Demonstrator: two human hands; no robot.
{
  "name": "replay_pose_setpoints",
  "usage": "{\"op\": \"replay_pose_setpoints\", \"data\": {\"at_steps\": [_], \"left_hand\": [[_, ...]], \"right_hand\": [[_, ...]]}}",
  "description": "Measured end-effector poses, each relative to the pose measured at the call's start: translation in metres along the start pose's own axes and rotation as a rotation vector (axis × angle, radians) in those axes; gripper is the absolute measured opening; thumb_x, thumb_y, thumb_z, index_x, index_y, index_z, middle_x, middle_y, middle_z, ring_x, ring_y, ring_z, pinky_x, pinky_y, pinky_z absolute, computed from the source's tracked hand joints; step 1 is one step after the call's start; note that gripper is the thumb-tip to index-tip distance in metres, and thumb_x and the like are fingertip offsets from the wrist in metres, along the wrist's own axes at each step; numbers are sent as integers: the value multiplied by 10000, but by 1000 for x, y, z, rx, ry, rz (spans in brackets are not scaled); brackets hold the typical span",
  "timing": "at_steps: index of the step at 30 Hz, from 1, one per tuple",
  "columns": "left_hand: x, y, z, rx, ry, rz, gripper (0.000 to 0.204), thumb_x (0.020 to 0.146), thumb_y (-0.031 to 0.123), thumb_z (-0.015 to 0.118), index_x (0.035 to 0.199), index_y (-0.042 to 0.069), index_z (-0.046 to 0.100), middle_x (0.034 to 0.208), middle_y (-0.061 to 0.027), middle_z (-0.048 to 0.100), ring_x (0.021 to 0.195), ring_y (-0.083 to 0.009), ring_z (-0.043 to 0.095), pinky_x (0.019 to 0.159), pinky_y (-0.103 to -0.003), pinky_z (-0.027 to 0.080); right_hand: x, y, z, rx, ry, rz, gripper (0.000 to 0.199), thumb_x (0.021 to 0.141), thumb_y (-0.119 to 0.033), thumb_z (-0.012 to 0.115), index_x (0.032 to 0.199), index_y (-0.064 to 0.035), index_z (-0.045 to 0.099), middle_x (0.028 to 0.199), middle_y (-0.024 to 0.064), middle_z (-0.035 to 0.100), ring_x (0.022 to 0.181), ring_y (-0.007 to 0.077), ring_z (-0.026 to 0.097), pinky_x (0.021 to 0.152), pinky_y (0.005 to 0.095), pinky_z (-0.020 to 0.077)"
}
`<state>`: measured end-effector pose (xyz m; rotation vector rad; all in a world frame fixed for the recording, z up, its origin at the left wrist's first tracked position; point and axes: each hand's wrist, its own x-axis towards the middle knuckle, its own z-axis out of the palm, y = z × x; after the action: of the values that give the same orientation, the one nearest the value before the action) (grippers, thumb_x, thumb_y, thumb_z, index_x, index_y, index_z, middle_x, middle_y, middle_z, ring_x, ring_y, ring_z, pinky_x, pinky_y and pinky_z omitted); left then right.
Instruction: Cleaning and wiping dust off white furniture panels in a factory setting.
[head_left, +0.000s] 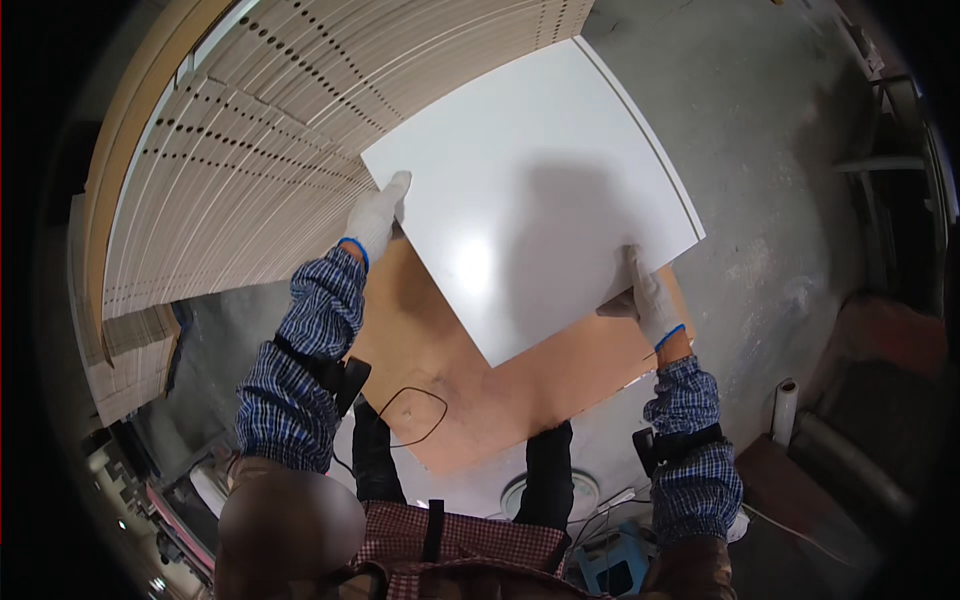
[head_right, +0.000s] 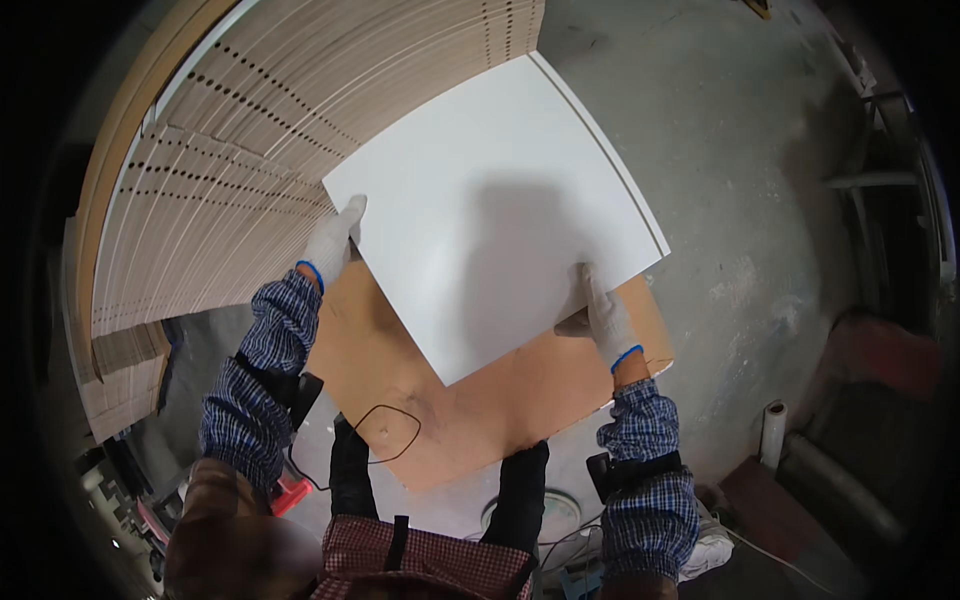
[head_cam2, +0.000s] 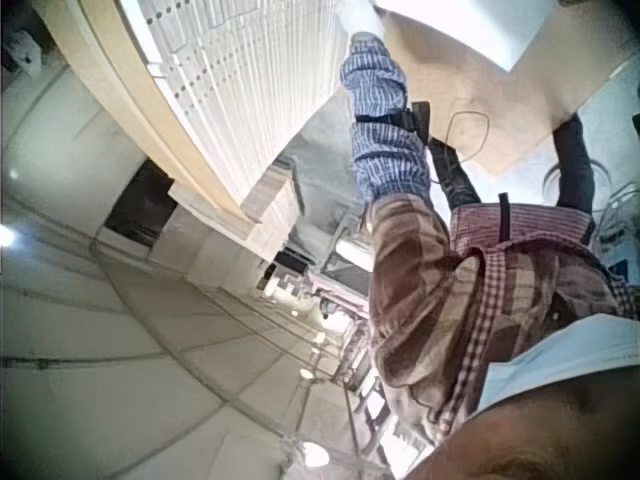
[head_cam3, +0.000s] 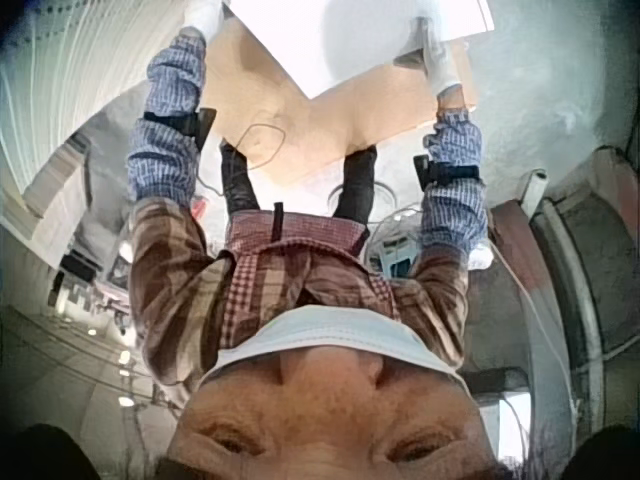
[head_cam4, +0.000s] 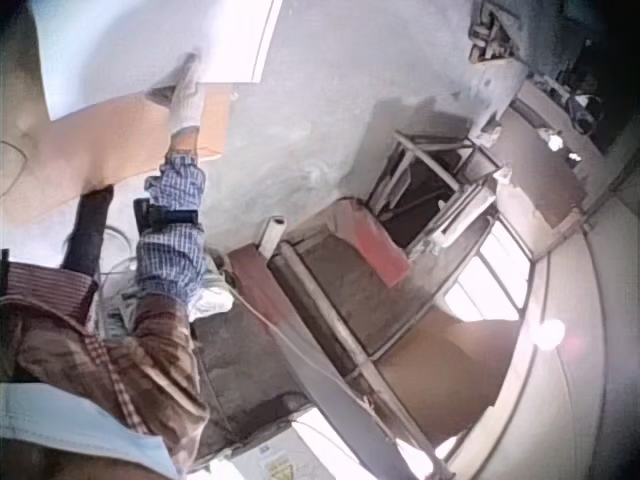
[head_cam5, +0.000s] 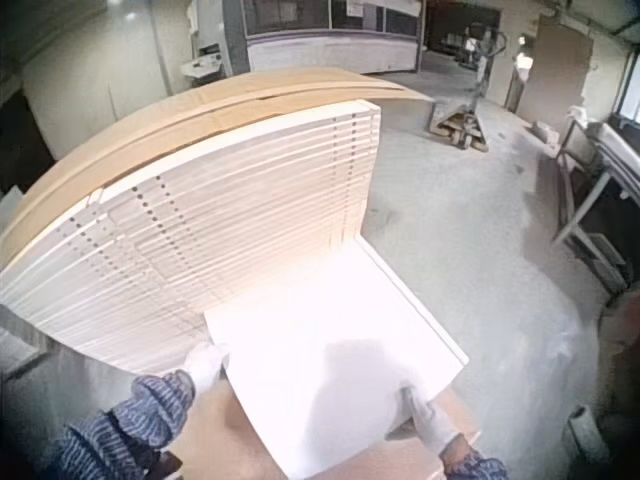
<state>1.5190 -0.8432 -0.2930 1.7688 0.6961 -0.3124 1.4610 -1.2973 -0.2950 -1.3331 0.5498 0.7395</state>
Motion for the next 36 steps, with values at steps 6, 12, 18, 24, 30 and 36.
{"op": "replay_pose_setpoints", "data": {"at_steps": [6, 12, 18, 24, 30, 36], "left_hand": [[-91, -37, 60, -549, -54, -170, 829, 958, 675, 549, 1440, 3, 488, 1405, -144, 543, 1253, -245, 550, 1043, -436, 461], [-189, -65, 147, -651, -240, -314, 924, 974, 762, 369, 1579, 66, 303, 1585, -95, 385, 1376, -212, 435, 1134, -393, 357], [-188, -40, 162, -834, 64, -442, 1022, 923, 805, 418, 1608, 72, 226, 1647, -100, 237, 1496, -188, 254, 1220, -373, 245], [-179, -75, 139, -600, -241, -325, 1039, 928, 708, 551, 1597, 11, 169, 1574, -187, 379, 1418, -281, 438, 1173, -348, 355], [-216, -14, 154, 293, -258, -501, 863, 851, 480, 706, 1490, -7, 394, 1233, -210, 662, 1194, -333, 637, 1000, -374, 513], [-204, -108, 163, 626, -375, -103, 580, 898, 399, 657, 1317, 10, 562, 1044, -213, 685, 966, -340, 699, 870, -384, 561]], "right_hand": [[-24, -45, -89, -477, 626, -37, 737, 968, -641, 545, 1178, 57, 658, 943, 199, 718, 811, 229, 736, 711, 308, 567], [15, -77, -139, -651, 650, -373, 753, 964, -652, 543, 1328, 1, 634, 1137, 208, 677, 1037, 204, 643, 849, 306, 537], [48, -77, -132, -711, 318, -164, 833, 906, -718, 576, 1287, 20, 642, 1090, 232, 674, 1024, 231, 623, 872, 331, 525], [36, -113, -101, -993, 395, -5, 816, 873, -696, 617, 1167, 64, 652, 1107, 232, 680, 1038, 320, 637, 938, 380, 503], [-17, -24, -1, -1795, 46, -886, 686, 997, -316, 453, 1602, -62, 255, 1632, 128, 325, 1519, 277, 281, 1273, 388, 185], [-26, -9, 143, -1462, -419, -1323, 468, 899, -360, 642, 1295, -114, 596, 1463, 49, 516, 1373, 277, 447, 1169, 492, 312]]}}
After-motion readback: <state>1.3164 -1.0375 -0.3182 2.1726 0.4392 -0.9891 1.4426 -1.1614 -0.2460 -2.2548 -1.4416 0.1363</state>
